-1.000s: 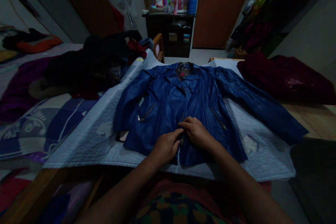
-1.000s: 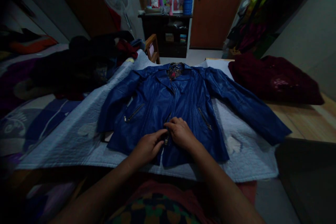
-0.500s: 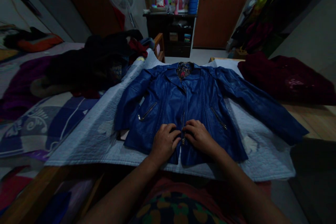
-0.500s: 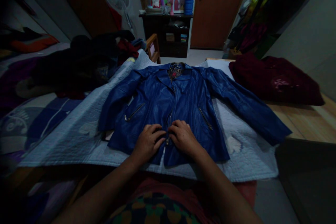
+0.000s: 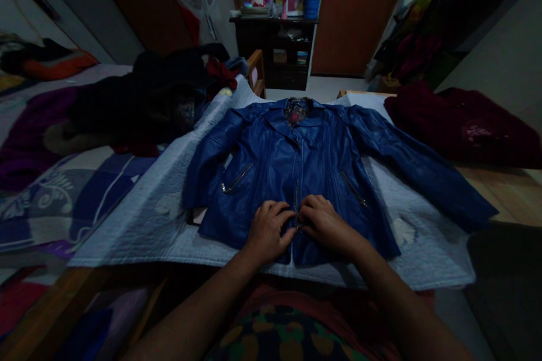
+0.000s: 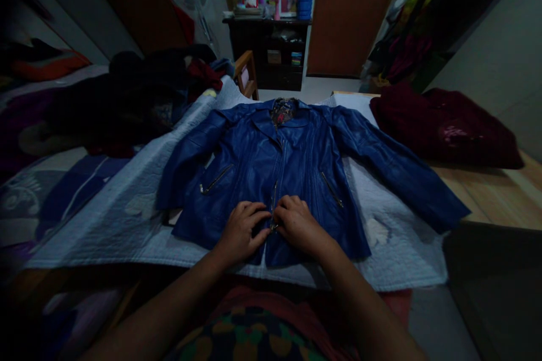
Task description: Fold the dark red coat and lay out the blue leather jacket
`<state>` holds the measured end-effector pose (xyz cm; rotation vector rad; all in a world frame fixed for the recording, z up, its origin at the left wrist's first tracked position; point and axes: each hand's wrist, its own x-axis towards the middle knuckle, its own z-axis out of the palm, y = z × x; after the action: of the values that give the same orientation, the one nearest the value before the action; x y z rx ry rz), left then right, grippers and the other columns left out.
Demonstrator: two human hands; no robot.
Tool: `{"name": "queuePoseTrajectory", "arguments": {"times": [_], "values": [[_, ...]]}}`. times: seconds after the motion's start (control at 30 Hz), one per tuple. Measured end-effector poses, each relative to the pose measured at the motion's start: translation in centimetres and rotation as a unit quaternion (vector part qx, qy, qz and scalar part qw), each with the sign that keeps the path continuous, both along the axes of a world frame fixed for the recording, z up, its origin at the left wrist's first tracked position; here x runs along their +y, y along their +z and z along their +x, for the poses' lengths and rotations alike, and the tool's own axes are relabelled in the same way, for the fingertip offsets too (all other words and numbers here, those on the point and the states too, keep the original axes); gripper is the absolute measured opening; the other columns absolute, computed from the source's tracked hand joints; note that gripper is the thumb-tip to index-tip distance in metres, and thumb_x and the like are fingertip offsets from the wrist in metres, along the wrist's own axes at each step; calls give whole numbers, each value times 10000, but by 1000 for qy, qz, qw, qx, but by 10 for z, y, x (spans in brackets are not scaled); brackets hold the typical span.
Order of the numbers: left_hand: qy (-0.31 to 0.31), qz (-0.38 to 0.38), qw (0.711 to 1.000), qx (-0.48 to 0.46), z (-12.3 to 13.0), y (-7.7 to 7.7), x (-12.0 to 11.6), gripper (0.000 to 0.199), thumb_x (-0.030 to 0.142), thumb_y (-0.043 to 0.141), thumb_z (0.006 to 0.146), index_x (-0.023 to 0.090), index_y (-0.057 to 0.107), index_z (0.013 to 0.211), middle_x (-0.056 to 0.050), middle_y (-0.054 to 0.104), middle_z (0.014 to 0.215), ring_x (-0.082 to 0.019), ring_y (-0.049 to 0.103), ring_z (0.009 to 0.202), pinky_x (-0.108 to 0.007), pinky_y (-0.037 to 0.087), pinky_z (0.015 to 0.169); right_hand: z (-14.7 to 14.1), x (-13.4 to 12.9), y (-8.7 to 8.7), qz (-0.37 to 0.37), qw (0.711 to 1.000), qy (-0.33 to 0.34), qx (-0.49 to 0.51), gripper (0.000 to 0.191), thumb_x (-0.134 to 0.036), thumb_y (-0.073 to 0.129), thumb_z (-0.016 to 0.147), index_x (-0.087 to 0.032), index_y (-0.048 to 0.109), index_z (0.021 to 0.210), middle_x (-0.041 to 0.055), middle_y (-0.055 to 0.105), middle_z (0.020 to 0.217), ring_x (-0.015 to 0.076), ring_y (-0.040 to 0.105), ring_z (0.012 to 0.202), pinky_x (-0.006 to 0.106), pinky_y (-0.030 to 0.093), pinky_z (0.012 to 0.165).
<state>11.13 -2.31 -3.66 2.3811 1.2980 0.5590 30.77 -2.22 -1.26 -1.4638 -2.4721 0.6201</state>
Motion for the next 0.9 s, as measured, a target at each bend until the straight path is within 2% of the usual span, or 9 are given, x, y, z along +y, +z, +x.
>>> {"name": "queuePoseTrajectory", "arguments": {"times": [0.07,0.2,0.4,0.6,0.9], "values": [[2,-6,1000,1,0,-1,-1,322,291,669,798,251,644,1116,-37,586,1235,-268,435,1128,-432,408,930,-2,-1,3,3,1000,5,-26,21,-191,579,873,-192,593,857,49,556,998,192,453,920,307,338,775],[4,-16,1000,0,-1,-3,-1,336,303,679,795,255,632,1125,-31,573,1249,-262,432,1133,-422,398,935,-5,-3,5,-10,999,11,-46,92,-137,501,898,-185,579,884,40,576,879,174,461,815,299,314,726],[12,-35,999,3,2,1,0,315,300,684,781,265,619,1088,-22,570,1210,-249,446,1111,-397,392,914,-3,-2,2,-10,1000,17,-11,82,-132,516,872,-180,570,834,36,564,857,167,475,822,288,327,745],[19,-50,998,33,6,8,1,291,305,662,784,267,584,1062,-24,548,1169,-254,443,1091,-395,384,889,-2,2,-4,-27,997,-11,71,91,-105,506,879,-173,566,882,27,584,840,159,498,816,275,360,754],[19,-61,995,75,10,13,2,294,308,645,783,262,530,1050,-33,512,1158,-254,435,1091,-392,385,864,-7,3,-15,25,999,-22,31,77,-131,526,885,-177,587,879,40,573,873,175,498,848,286,378,750]]}}
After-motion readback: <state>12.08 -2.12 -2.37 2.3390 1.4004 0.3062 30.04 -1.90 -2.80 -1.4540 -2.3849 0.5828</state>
